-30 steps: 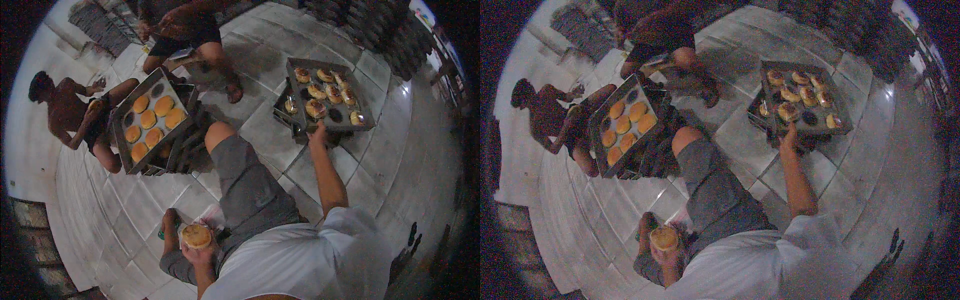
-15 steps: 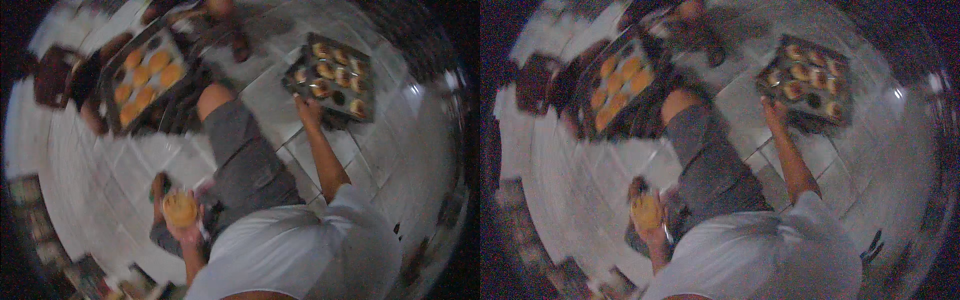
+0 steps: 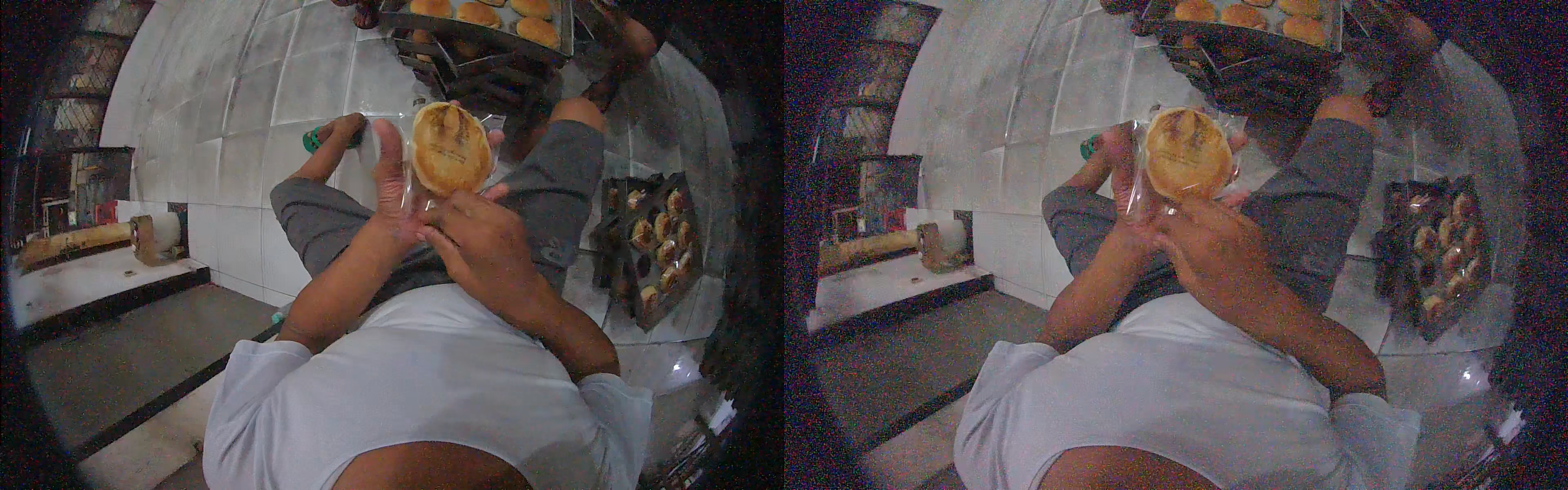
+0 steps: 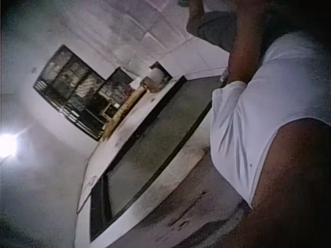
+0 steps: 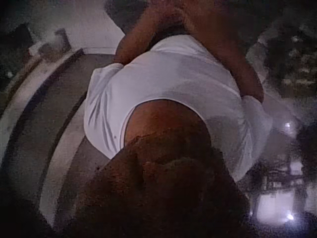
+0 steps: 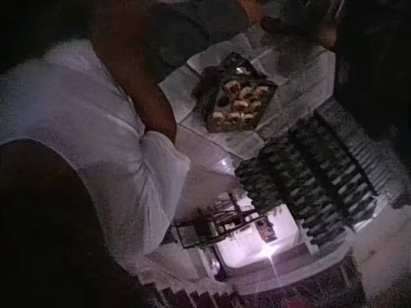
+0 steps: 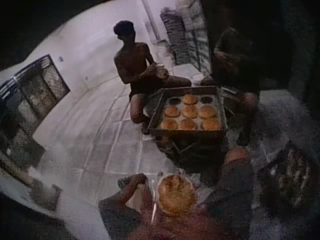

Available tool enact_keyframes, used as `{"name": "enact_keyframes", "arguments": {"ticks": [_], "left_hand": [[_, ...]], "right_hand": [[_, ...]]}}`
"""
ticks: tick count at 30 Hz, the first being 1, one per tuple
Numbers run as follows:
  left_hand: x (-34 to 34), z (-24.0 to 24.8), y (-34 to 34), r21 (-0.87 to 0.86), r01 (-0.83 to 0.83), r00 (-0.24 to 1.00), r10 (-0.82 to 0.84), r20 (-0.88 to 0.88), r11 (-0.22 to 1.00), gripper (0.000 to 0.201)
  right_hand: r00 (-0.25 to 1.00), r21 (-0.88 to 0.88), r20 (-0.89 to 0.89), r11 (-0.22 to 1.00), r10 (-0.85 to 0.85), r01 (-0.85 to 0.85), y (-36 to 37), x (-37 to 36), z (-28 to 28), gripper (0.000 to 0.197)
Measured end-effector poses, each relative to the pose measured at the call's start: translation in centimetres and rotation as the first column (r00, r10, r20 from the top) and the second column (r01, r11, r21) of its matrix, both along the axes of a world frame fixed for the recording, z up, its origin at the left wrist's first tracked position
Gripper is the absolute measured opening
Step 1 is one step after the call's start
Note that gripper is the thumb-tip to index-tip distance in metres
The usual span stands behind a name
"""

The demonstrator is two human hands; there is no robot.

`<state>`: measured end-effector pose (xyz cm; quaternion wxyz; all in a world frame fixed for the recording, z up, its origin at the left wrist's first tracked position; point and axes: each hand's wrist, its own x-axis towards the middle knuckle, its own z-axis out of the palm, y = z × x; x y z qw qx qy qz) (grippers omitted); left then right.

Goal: The person sits on the floor and repeatedly picks up round pastries from a metal tray, places them into clear plastic bags, and seals them. The packaged pastries are then placed into a larger tray. Other people are visible in the background performing similar tasks.

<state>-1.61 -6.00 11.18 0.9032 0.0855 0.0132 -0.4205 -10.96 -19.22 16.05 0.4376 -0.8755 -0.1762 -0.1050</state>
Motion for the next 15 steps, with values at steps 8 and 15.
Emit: {"name": "enact_keyframes", "arguments": {"ticks": [8,15], "left_hand": [[-0.7,0.0,-1.3,0.305,-0.215,0.967,0.246,-0.065,0.928,0.062],[-0.8,-0.1,-0.9,0.12,-0.08,0.908,0.122,-0.401,0.989,0.076]], "right_hand": [[0.993,-0.232,-0.115,0.971,0.039,-0.065,0.8,-0.3,0.5,0.026],[0.956,0.158,-0.155,0.962,0.248,-0.224,-5.7,-1.3,6.1,0.034]]}}
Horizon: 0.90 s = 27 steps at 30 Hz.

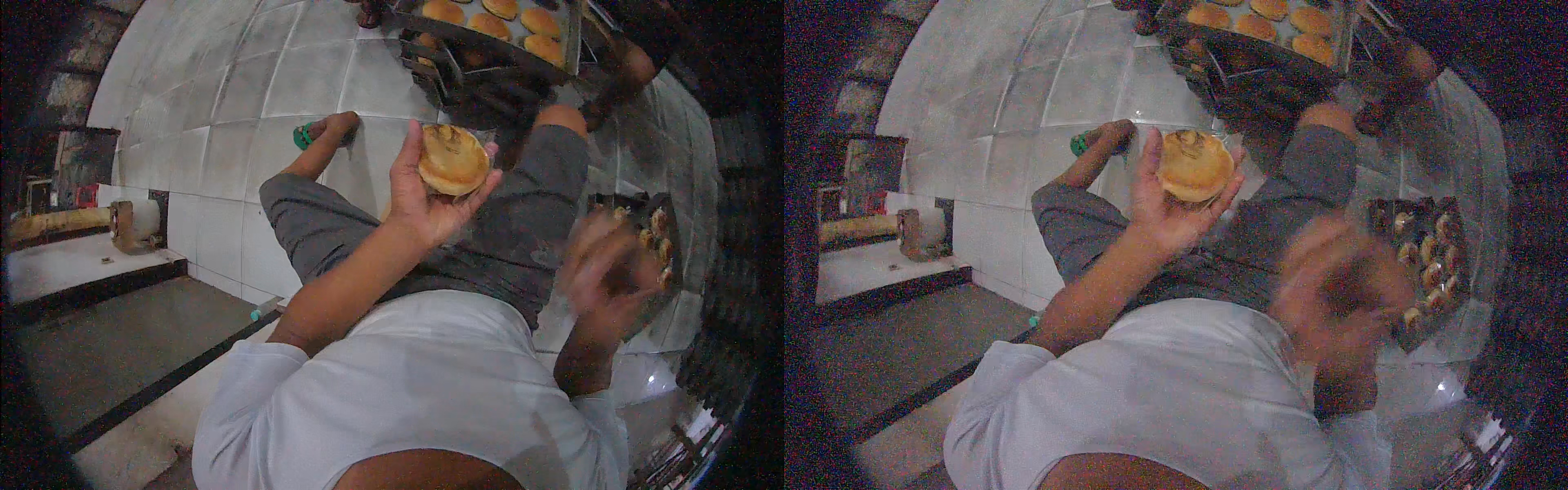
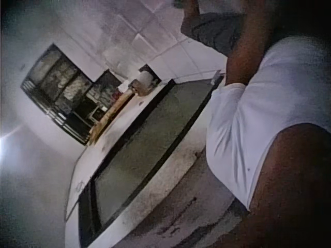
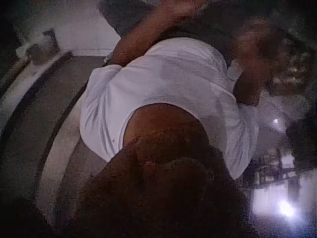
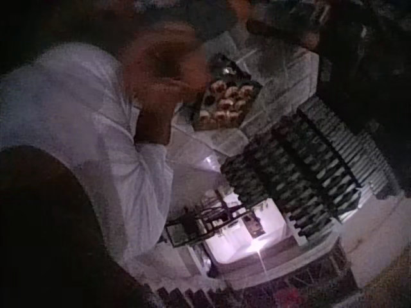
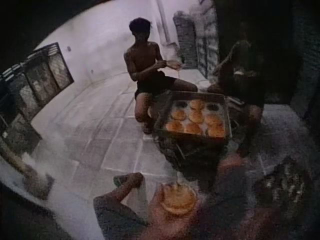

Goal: The person sits on the floor and repeatedly picks up round pastries from a metal tray, places them into clear plastic bags, and seals them. The packaged pastries are then placed into a larger tray. Other people are visible in the background performing similar tasks.

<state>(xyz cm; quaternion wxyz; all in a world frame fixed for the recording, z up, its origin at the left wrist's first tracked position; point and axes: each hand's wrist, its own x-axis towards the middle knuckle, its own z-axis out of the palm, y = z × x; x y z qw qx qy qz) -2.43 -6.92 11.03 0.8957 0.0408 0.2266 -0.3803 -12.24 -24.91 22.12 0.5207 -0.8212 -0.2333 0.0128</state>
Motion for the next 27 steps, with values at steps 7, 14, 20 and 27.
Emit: {"name": "enact_keyframes", "arguments": {"ticks": [7,14,20,27], "left_hand": [[-6.1,3.0,-1.4,0.089,0.284,0.918,-0.297,0.262,0.955,0.092],[1.5,-5.2,-5.4,0.878,-0.054,0.568,-0.709,0.418,0.475,0.034],[3.0,-3.4,-6.8,0.897,-0.054,0.537,-0.744,0.397,0.439,0.026],[2.5,-1.2,-6.0,0.846,-0.053,0.661,-0.616,0.428,0.531,0.018]], "right_hand": [[0.909,0.002,-0.042,0.91,-0.415,0.415,-6.2,-2.9,-5.3,0.047],[0.499,-0.031,-0.504,0.592,-0.705,0.805,-11.5,-1.9,-13.4,0.031],[0.597,0.083,-0.531,0.663,-0.602,0.744,-10.8,0.1,-12.8,0.033],[0.472,0.289,-0.674,0.386,-0.568,0.876,-10.1,-1.2,-14.3,0.018]]}}
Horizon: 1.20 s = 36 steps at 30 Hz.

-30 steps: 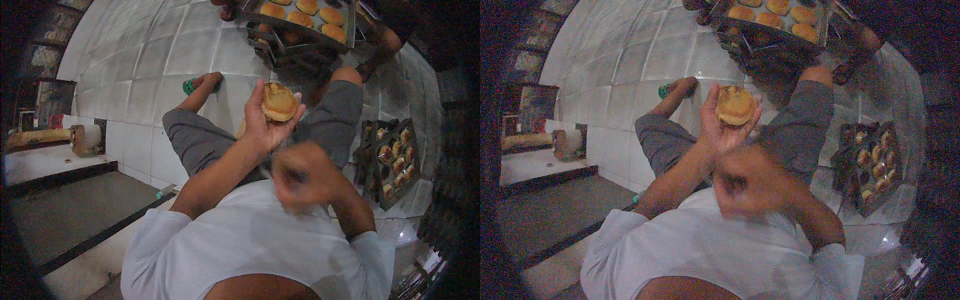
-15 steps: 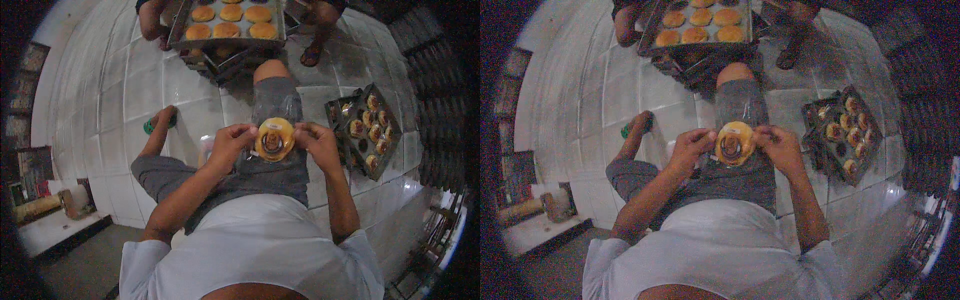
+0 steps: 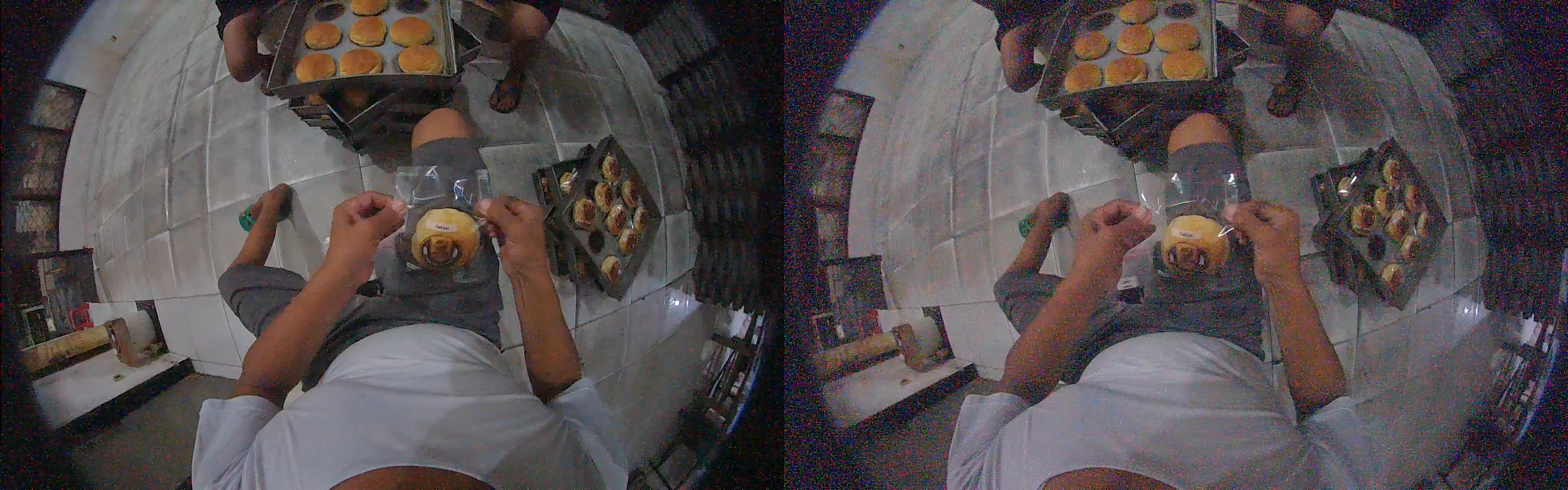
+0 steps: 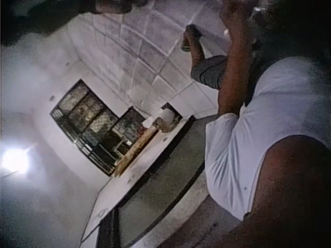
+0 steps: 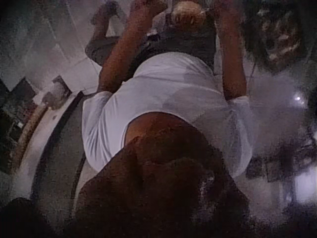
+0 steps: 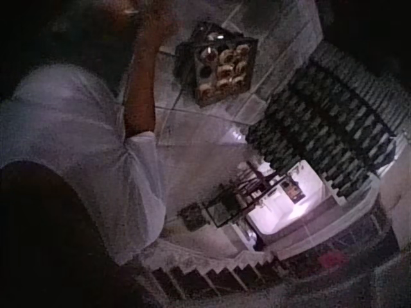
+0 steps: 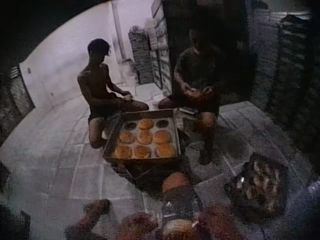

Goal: The person sits on the floor and repeatedly picks up round pastries from a metal tray, places them into clear plastic bags, and seals them. The packaged pastries are then placed into a larger tray. Other people are visible in the background performing similar tasks.

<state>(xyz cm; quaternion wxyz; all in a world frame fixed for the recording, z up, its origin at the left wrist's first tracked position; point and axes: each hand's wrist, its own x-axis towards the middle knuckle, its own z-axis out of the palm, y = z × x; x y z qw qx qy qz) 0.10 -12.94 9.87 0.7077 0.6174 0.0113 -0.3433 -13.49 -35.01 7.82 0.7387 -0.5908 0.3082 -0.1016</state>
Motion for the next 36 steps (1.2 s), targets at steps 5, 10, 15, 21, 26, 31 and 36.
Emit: {"name": "enact_keyframes", "arguments": {"ticks": [5,10,15,21,26,31,36], "left_hand": [[3.0,1.6,-1.3,-0.129,-0.048,0.996,0.058,0.067,0.99,0.016],[-0.9,1.9,1.9,-0.039,0.002,0.995,0.002,0.102,0.999,0.008],[-8.7,-4.6,8.2,0.245,0.235,0.969,-0.246,0.016,0.941,0.011],[-7.8,-5.5,6.7,0.433,0.326,0.807,-0.486,0.336,0.84,0.017],[-6.2,-4.9,4.9,0.482,0.226,0.587,-0.513,0.626,0.846,0.022],[-6.5,-0.3,2.4,0.35,0.184,0.676,-0.376,0.633,0.919,0.028],[-3.5,-5.3,12.8,0.48,-0.111,0.434,-0.392,0.811,0.87,0.03]], "right_hand": [[0.982,0.145,0.082,0.977,-0.169,0.156,-1.4,2.5,2.2,0.013],[1.0,-0.021,-0.015,0.999,-0.024,0.024,0.2,-3.8,3.6,0.016],[0.947,-0.161,-0.304,0.974,0.103,-0.158,4.9,-11.5,-0.9,0.02],[0.98,-0.492,-0.184,0.87,-0.074,-0.027,2.6,-10.6,-4.9,0.028],[0.999,-0.437,-0.031,0.898,0.036,-0.046,3.3,-9.1,-0.2,0.046],[0.979,-0.386,0.054,0.909,0.196,-0.161,5.8,-6.1,4.0,0.048],[0.946,-0.66,-0.173,0.745,-0.276,0.097,-6.4,-9.9,3.0,0.038]]}}
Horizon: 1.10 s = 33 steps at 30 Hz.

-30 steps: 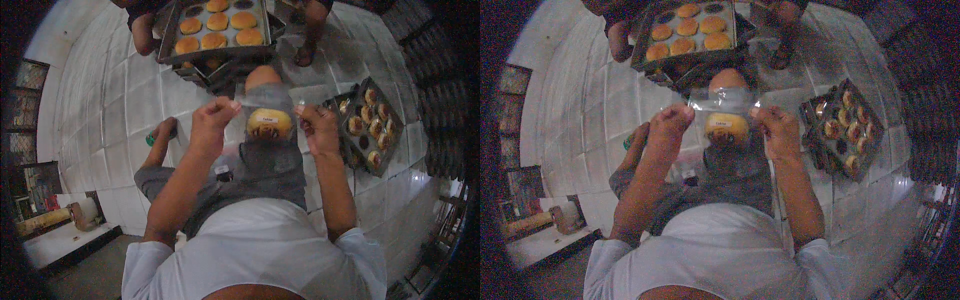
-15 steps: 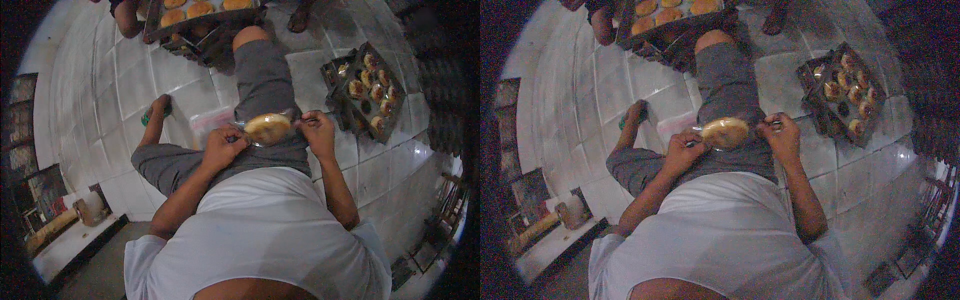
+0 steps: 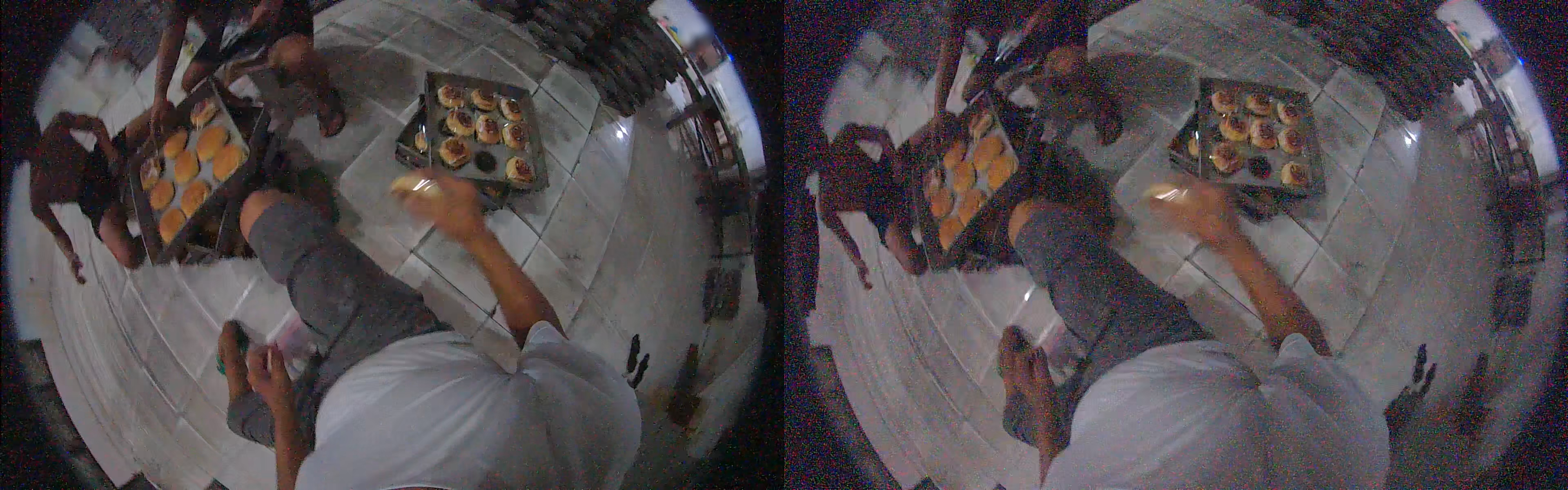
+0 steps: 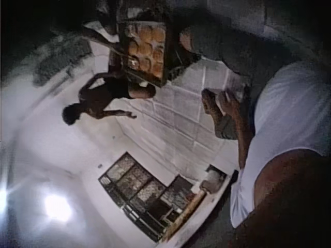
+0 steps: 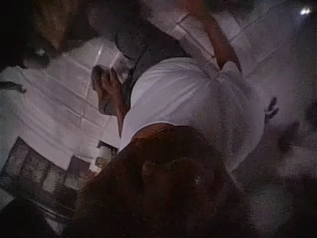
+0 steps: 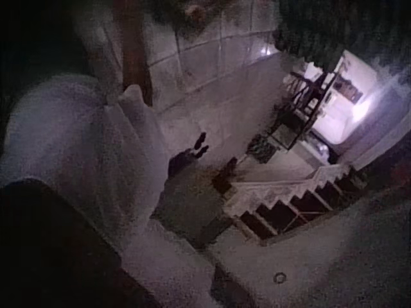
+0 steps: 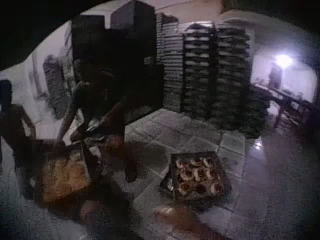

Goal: The person sits on the floor and repeatedly picks up round pastries from a metal tray, places them into clear plastic bags, and seals them. The packaged pastries are then placed into a larger tray. Other people are visible in the background performing similar tasks.

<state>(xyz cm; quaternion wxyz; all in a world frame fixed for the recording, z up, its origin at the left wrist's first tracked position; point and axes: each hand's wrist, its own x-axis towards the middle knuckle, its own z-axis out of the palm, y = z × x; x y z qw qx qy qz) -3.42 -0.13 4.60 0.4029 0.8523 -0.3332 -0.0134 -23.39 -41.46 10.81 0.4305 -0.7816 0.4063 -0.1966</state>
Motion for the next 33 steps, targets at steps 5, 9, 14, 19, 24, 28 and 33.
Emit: {"name": "enact_keyframes", "arguments": {"ticks": [5,9,14,19,24,28,33], "left_hand": [[-1.4,-4.1,1.7,0.432,-0.034,0.939,-0.12,0.324,0.901,0.044],[-0.9,-3.8,0.3,0.555,-0.12,0.926,-0.109,0.363,0.823,0.04],[-1.3,-5.4,3.4,0.393,-0.005,0.898,-0.169,0.406,0.92,0.028],[-2.9,-0.7,2.4,0.261,-0.028,0.972,-0.034,0.231,0.965,0.024],[-6.5,3.5,2.2,0.275,0.056,0.785,0.128,-0.606,0.96,0.031],[-3.2,5.7,-3.8,-0.21,-0.851,-0.004,-0.407,-0.914,0.481,0.032],[5.4,2.0,2.4,-0.545,-0.789,0.557,-0.044,-0.829,0.285,0.024]], "right_hand": [[0.867,-0.659,0.019,0.647,-0.498,0.385,-16.6,-12.9,-11.3,0.034],[0.917,-0.549,-0.143,0.801,-0.373,0.24,-18.7,-9.1,-13.4,0.032],[0.821,-0.293,0.522,0.953,0.231,-0.082,1.3,13.2,-2.9,0.033],[0.052,-0.139,-0.204,0.023,0.978,-0.99,20.0,17.4,-6.8,0.031],[0.403,-0.11,-0.062,0.395,0.913,-0.912,21.3,17.6,-7.7,0.025],[0.64,0.288,0.304,0.572,0.706,-0.768,20.5,21.1,-3.2,0.023],[0.356,0.05,0.113,0.352,0.928,-0.934,16.9,28.0,1.3,0.028]]}}
